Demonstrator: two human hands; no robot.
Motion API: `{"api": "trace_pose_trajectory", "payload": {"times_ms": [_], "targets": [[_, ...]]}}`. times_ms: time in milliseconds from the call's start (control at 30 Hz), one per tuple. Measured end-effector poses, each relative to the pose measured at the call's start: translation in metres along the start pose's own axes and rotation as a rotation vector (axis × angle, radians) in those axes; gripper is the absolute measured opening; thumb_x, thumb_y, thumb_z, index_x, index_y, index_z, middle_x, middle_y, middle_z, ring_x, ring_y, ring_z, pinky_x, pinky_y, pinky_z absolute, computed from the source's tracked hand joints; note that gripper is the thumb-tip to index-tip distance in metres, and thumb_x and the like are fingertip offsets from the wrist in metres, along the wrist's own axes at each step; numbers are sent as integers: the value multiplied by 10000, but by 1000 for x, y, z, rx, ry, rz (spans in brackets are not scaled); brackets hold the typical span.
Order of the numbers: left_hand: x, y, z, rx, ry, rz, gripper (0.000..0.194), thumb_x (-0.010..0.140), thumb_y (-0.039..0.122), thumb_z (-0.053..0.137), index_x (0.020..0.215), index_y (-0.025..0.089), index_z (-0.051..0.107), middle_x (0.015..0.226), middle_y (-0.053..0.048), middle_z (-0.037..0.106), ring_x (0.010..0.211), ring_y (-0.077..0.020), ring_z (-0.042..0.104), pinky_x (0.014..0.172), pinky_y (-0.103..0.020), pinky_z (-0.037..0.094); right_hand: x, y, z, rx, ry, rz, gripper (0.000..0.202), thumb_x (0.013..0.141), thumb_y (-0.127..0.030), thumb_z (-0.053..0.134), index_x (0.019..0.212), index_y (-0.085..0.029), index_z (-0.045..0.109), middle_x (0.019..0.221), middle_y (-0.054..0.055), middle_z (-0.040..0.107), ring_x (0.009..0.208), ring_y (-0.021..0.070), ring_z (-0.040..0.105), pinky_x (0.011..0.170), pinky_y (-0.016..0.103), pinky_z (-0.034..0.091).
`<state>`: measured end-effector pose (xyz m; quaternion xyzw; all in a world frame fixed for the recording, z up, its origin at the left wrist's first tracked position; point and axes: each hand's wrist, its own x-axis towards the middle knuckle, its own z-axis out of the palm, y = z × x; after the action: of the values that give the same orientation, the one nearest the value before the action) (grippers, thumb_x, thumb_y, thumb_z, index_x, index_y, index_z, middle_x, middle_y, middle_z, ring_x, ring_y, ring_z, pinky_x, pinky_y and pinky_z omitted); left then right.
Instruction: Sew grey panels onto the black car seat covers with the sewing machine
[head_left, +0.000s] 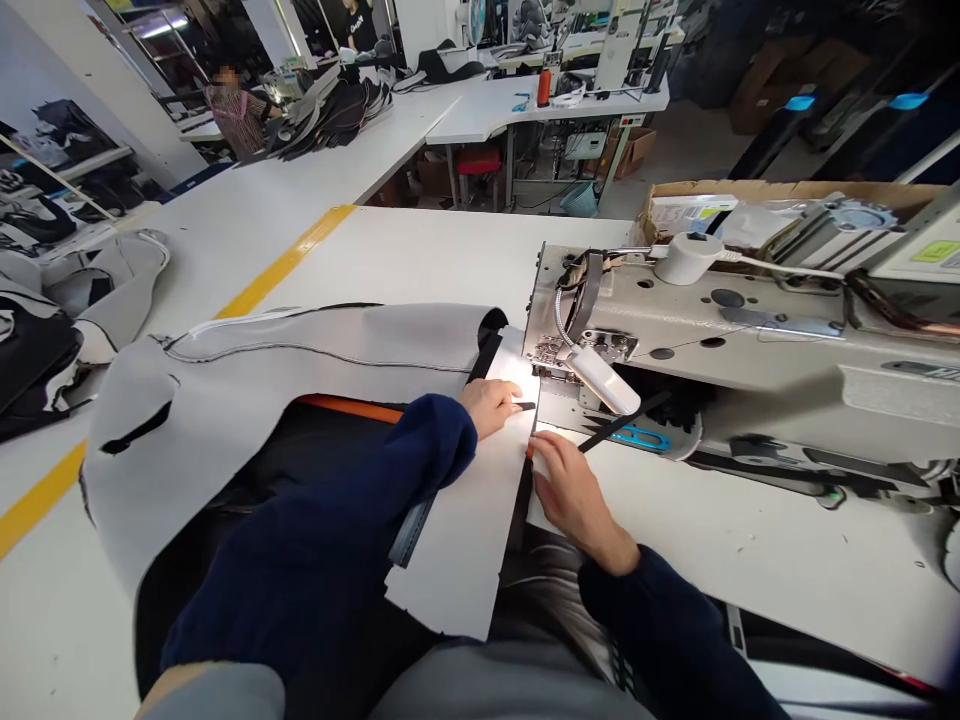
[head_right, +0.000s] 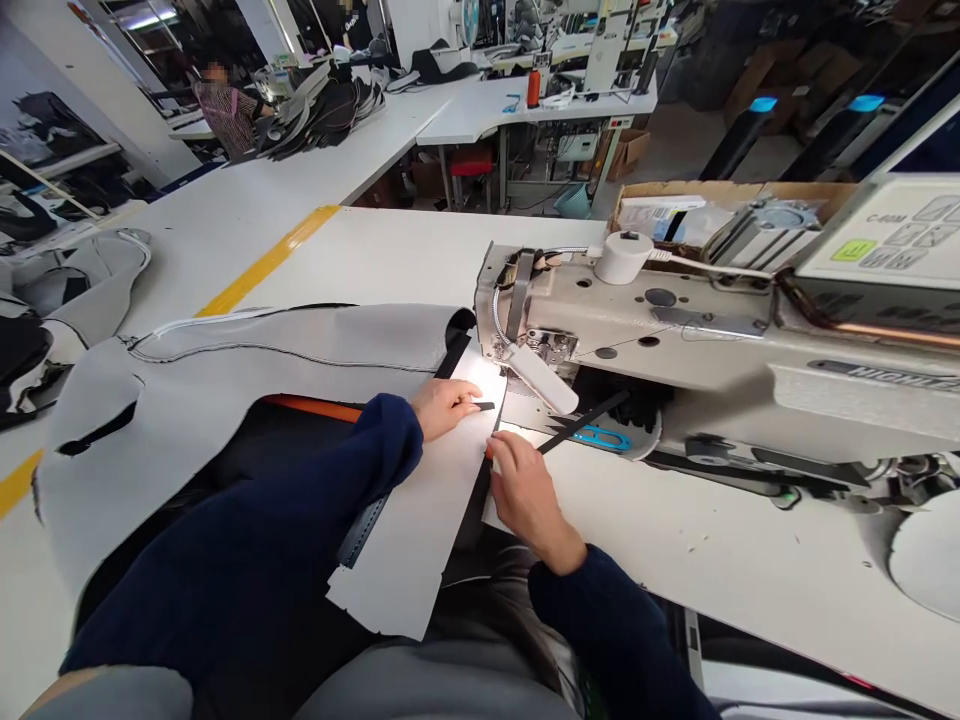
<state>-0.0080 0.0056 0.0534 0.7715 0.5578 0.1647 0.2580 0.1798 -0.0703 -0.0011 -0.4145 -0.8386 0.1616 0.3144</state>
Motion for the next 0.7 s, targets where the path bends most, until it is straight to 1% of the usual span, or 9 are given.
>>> {"api": "trace_pose_trajectory", "payload": {"times_ms": [33,100,167,267,333,367,433,533,700], "targets": [[9,-1,-1,1,10,-14,133,825,253,591,909,194,677,731,14,622,718,-132,563,717,-241,429,-4,1,1,-71,-87,-97,515,778,-49,405,1278,-161,450,1328,159,481,1249,292,428,965,489,431],[27,-2,-1,24,12,-12,106,819,252,589,820,188,673,744,7,626,714,-132,558,706,-245,429,-8,1,5,-162,-218,-238,683,698,14,371,1365,-131,390,1445,156,376,1350,310,306,1045,549,345],[44,0,4,107,29,20,125,810,262,591,764,186,679,880,-27,636,831,-160,565,765,-268,435,-8,0,11,-211,-273,-305,728,675,39,355,1390,-95,372,1467,156,351,1376,308,262,1078,565,303],[65,-1,16,307,34,18,121,766,276,613,719,197,693,1070,-66,591,1058,-247,495,905,-362,407,-4,-1,18,-226,-253,-338,654,708,49,341,1347,-57,434,1428,172,409,1378,292,268,1082,551,321],[75,-3,22,388,13,-7,115,752,253,597,716,197,692,1129,-73,564,1134,-285,438,963,-425,365,-2,-1,20,-216,-226,-351,609,720,53,338,1303,-49,481,1394,180,452,1372,283,288,1078,548,334],[79,-5,25,408,11,-20,121,757,238,577,750,194,690,1151,-76,554,1155,-291,420,978,-442,349,-1,0,20,-210,-214,-358,595,719,54,338,1283,-48,500,1377,183,469,1366,279,303,1076,547,341],[85,-8,26,439,39,-48,180,770,222,540,884,184,674,1185,-87,538,1181,-294,398,978,-443,347,-1,1,20,-202,-190,-369,580,715,58,333,1252,-48,525,1346,186,501,1351,272,334,1071,540,356],[91,-11,25,480,69,-85,321,767,207,524,1075,173,608,1191,-98,538,1201,-296,381,947,-413,368,-2,2,19,-202,-154,-382,568,711,67,317,1217,-43,550,1312,191,530,1334,268,367,1059,531,382],[96,-12,24,496,34,-95,402,743,217,557,1144,187,570,1201,-81,540,1202,-286,384,958,-384,362,-1,1,16,-211,-121,-396,567,696,81,304,1192,-19,558,1295,206,539,1330,281,371,1041,518,414]]}}
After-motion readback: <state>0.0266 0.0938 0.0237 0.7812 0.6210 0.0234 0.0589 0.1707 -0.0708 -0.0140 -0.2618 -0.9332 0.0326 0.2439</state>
